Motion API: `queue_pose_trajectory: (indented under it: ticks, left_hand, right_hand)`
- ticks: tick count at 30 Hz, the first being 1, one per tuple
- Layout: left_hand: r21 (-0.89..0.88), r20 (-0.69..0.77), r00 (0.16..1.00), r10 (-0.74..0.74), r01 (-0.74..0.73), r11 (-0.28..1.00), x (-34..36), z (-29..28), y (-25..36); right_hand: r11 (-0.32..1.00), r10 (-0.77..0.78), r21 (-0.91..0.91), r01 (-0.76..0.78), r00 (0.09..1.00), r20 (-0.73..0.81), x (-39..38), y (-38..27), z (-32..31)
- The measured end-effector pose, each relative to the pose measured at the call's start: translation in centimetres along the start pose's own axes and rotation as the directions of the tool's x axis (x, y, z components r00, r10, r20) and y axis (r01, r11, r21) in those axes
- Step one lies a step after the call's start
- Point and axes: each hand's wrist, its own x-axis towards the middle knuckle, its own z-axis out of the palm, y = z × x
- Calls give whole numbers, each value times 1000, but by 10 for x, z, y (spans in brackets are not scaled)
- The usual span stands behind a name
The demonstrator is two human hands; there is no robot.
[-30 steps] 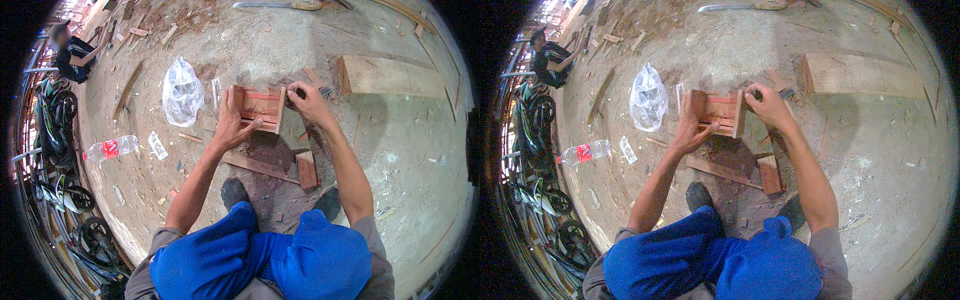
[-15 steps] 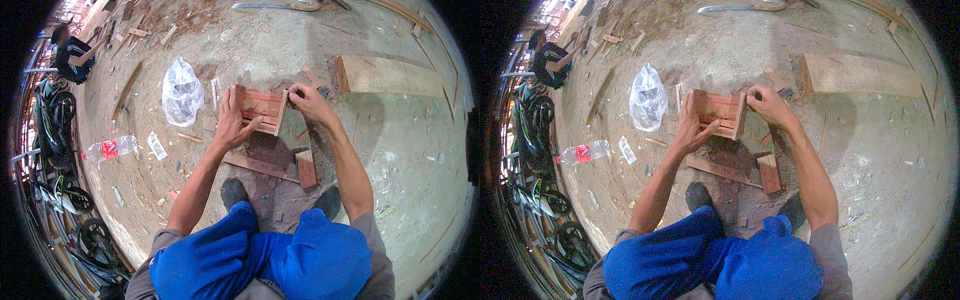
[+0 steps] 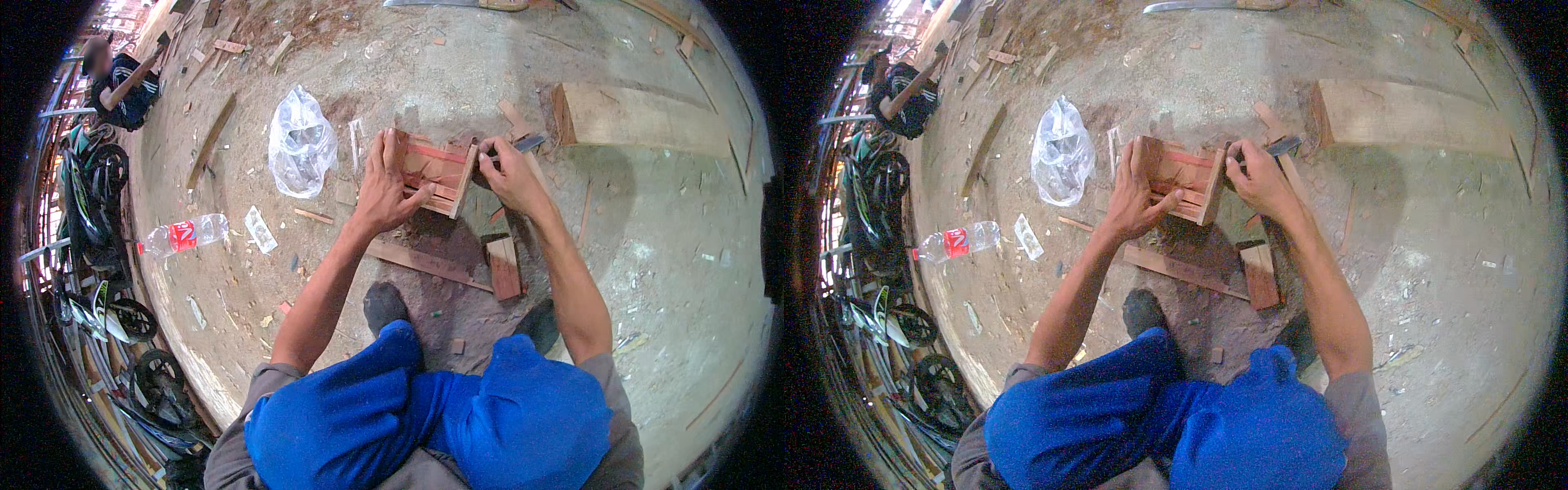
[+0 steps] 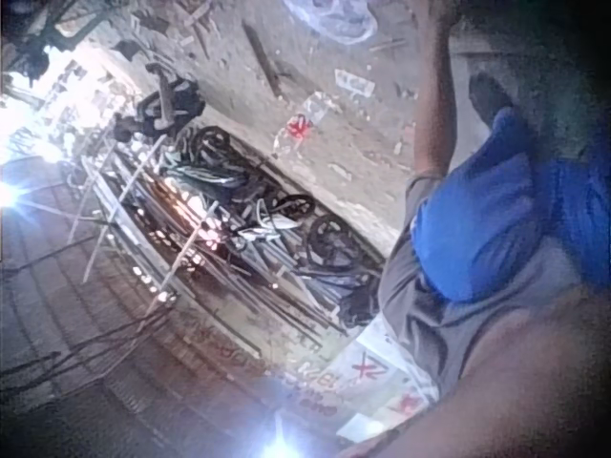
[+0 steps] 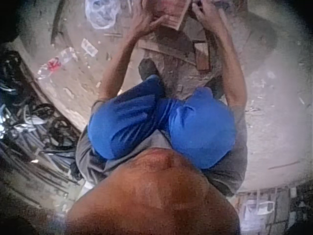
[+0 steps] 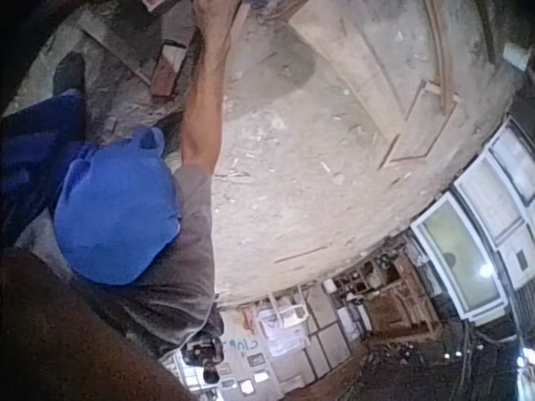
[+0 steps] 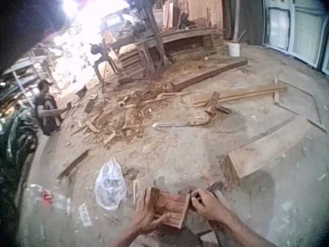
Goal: The person builds a small wooden box by hammering small nails into thin wooden boards to join them, then hammers a nail into a separate larger piece of wood.
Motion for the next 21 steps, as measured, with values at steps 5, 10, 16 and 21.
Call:
queue_pose_trajectory:
  ticks: [5, 10, 16, 21]
  left_hand:
    - [44, 1, 999, 46, -46, 998, -1, 2, -5]
    - [42, -14, 999, 51, -50, 998, -1, 1, -4]
    - [57, -17, 998, 55, -54, 997, -4, 1, -8]
    - [33, -55, 994, 90, -88, 996, -3, 4, -5]
  right_hand:
    - [996, -70, -56, 70, 997, -9, 3, 12, 10]
    - [951, -247, -199, 235, 969, -35, 1, 29, 18]
    - [826, -426, -364, 431, 899, 98, 8, 29, 4]
    - [801, -504, -296, 521, 853, 138, 18, 37, -4]
